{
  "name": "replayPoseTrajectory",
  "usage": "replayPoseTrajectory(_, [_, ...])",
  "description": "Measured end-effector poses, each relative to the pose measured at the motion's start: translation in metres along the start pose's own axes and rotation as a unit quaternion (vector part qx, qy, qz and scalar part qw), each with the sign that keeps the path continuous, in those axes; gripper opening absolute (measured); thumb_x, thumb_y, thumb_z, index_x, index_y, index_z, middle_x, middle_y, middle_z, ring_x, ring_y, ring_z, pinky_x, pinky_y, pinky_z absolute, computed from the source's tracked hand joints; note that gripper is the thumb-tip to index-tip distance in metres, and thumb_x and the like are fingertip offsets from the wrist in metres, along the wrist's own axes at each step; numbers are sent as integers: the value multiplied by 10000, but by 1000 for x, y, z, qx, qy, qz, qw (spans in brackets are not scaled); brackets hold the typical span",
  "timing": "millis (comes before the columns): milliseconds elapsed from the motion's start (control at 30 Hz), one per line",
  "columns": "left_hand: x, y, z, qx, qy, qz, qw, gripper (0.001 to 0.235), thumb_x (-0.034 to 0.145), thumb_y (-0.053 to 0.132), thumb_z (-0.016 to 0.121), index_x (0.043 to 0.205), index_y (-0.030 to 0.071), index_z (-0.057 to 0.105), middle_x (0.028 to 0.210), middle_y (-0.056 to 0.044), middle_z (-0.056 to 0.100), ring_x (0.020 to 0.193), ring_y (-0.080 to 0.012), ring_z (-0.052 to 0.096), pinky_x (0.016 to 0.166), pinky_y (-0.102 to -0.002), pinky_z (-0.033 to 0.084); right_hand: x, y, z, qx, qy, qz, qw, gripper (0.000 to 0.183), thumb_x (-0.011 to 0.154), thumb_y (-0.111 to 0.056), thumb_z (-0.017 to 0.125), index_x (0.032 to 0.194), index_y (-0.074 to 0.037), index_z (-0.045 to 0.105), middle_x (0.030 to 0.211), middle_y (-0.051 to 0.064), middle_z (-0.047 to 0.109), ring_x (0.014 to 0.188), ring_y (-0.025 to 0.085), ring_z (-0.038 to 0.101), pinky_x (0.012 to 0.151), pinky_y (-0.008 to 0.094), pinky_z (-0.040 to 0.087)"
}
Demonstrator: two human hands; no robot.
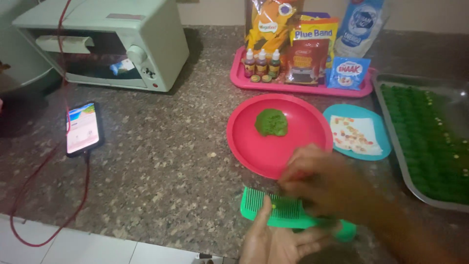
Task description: The person shapes small portions of green dough into balls using their hands and a green comb. They roll the dough between their palms and use the comb to create a textured surface before placing the finished pieces onto a metal tray.
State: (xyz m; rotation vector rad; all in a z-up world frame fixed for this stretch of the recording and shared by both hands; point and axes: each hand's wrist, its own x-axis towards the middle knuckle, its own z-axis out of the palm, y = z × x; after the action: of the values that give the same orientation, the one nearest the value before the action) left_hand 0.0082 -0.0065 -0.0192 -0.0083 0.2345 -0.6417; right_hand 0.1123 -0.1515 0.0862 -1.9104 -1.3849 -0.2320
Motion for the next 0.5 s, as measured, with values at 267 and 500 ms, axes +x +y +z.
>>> replayPoseTrajectory(267, [1,0,-4,-72,-38,-3,997,800,1009,571,470,1683,142,423,1661,-259,447,1342,-598,468,1099,-670,405,0,-19,22,59,-19,198,978,205,891,-305,723,795,-151,818,768,-32,727,740,144,723,1159,561,236])
replayPoseTrajectory(500, [3,1,-12,30,15,12,999,764,948,627,496,1615,255,519,1519,-144,622,1237,-457,627,992,-527,539,-4,-23,32,-45,28,109,993,182,879,-210,690,742,-148,791,713,-18,661,626,174,607,1100,570,382])
